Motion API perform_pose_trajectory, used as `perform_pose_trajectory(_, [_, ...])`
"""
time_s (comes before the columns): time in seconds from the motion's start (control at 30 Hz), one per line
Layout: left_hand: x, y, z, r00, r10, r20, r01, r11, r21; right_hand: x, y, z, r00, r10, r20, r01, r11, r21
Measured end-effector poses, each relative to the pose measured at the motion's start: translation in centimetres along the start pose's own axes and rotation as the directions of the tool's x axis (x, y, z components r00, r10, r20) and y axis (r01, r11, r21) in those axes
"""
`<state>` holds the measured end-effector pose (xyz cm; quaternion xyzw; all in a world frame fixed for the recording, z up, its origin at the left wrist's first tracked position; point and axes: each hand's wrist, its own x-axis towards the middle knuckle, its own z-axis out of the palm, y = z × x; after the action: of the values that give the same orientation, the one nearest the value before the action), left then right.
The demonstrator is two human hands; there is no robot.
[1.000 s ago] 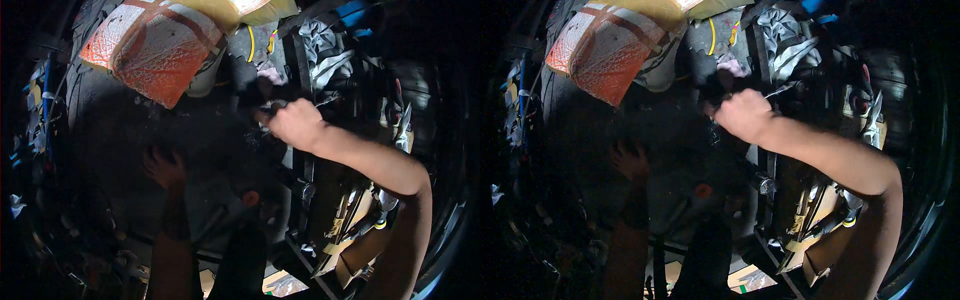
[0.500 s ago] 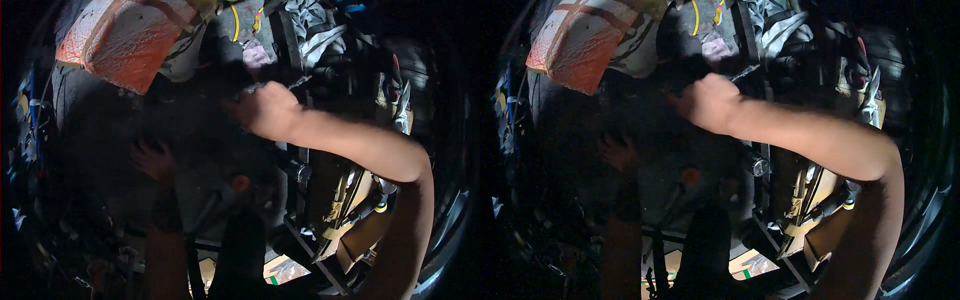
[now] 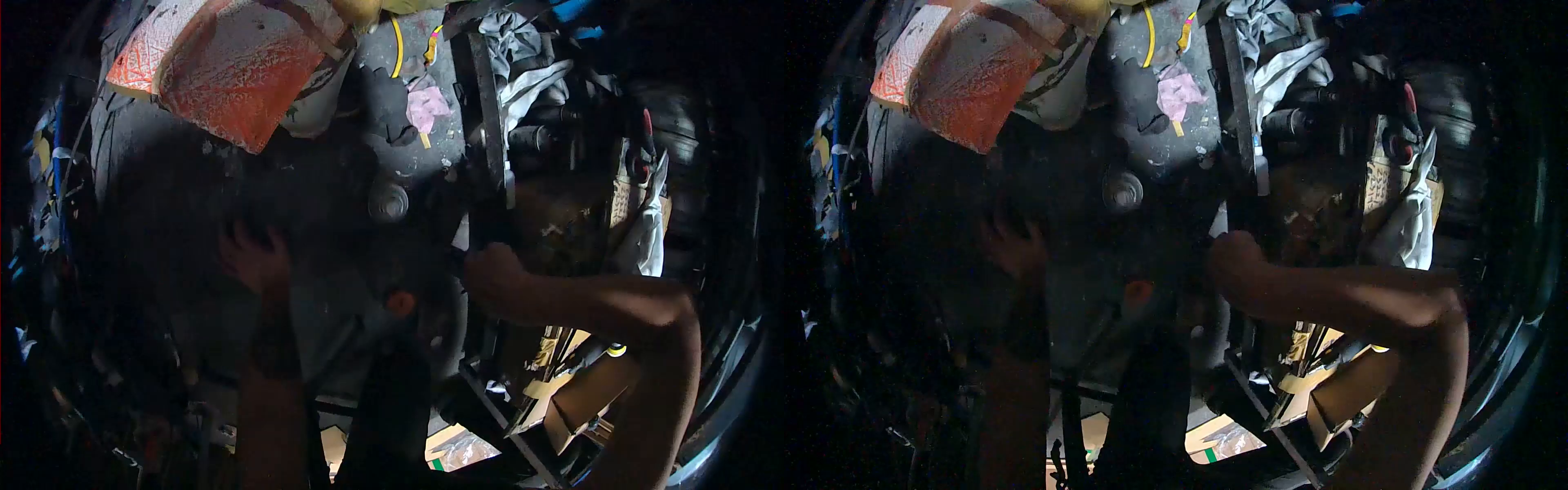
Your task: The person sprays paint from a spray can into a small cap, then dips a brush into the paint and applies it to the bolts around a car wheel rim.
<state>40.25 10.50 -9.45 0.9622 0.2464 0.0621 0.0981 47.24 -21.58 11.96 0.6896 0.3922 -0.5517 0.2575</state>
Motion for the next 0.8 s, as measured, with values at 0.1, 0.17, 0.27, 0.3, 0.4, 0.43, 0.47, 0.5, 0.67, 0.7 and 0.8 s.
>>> perform_pose_trajectory(0.1, [-0.4, -1.2, 1.6, 0.999, -0.023, -0.035, 0.024, 0.999, 0.048, 0.4, -0.2, -0.8, 0.996, 0.071, -0.059, -0.078, 0.988, -0.13])
perform_pose_trajectory(0.17, [-0.5, -1.4, 1.8, 0.999, -0.028, -0.031, 0.031, 0.994, 0.104, 0.5, 1.3, -0.8, 0.962, 0.274, -0.001, -0.274, 0.962, 0.01])
perform_pose_trajectory(0.27, [-1.2, -1.5, 2.0, 0.999, -0.031, -0.02, 0.033, 0.994, 0.104, -7.8, 2.9, -6.3, 0.889, 0.217, -0.403, -0.2, 0.976, 0.083])
perform_pose_trajectory(0.3, [-1.0, -1.3, 2.0, 0.999, -0.031, -0.026, 0.034, 0.996, 0.088, -8.9, 2.5, -9.8, 0.898, 0.409, -0.163, -0.37, 0.901, 0.225])
perform_pose_trajectory(0.4, [-0.3, -0.3, 0.7, 0.999, -0.018, -0.027, 0.018, 1.0, 0.006, -11.5, 4.0, -10.9, 0.961, 0.276, -0.008, -0.276, 0.961, 0.026])
perform_pose_trajectory(0.43, [-0.5, -0.4, 0.9, 0.999, -0.019, -0.028, 0.02, 1.0, 0.02, -13.4, 4.6, -11.2, 0.941, 0.294, -0.167, -0.304, 0.952, -0.034])
perform_pose_trajectory(0.47, [-0.9, -0.7, 1.2, 0.999, -0.024, -0.028, 0.025, 0.999, 0.036, -15.0, 4.9, -11.2, 0.854, 0.364, -0.373, -0.411, 0.91, -0.054])
perform_pose_trajectory(0.5, [-1.1, -1.0, 1.5, 0.999, -0.031, -0.033, 0.032, 0.998, 0.051, -15.6, 5.7, -11.2, 0.785, 0.476, -0.396, -0.529, 0.848, -0.028])
perform_pose_trajectory(0.67, [-0.9, -1.5, 1.8, 1.0, -0.02, -0.001, 0.02, 0.996, 0.089, -17.6, 8.8, -9.0, 0.653, 0.388, -0.65, -0.482, 0.875, 0.038])
perform_pose_trajectory(0.7, [-1.1, -1.4, 1.7, 1.0, -0.017, 0.003, 0.016, 0.996, 0.092, -17.4, 9.5, -8.8, 0.664, 0.425, -0.615, -0.454, 0.883, 0.12])
perform_pose_trajectory(0.8, [-0.8, -1.8, 2.1, 0.996, 0.008, -0.084, 0.006, 0.987, 0.163, -16.8, 11.1, -8.0, 0.638, 0.391, -0.663, -0.375, 0.91, 0.175])
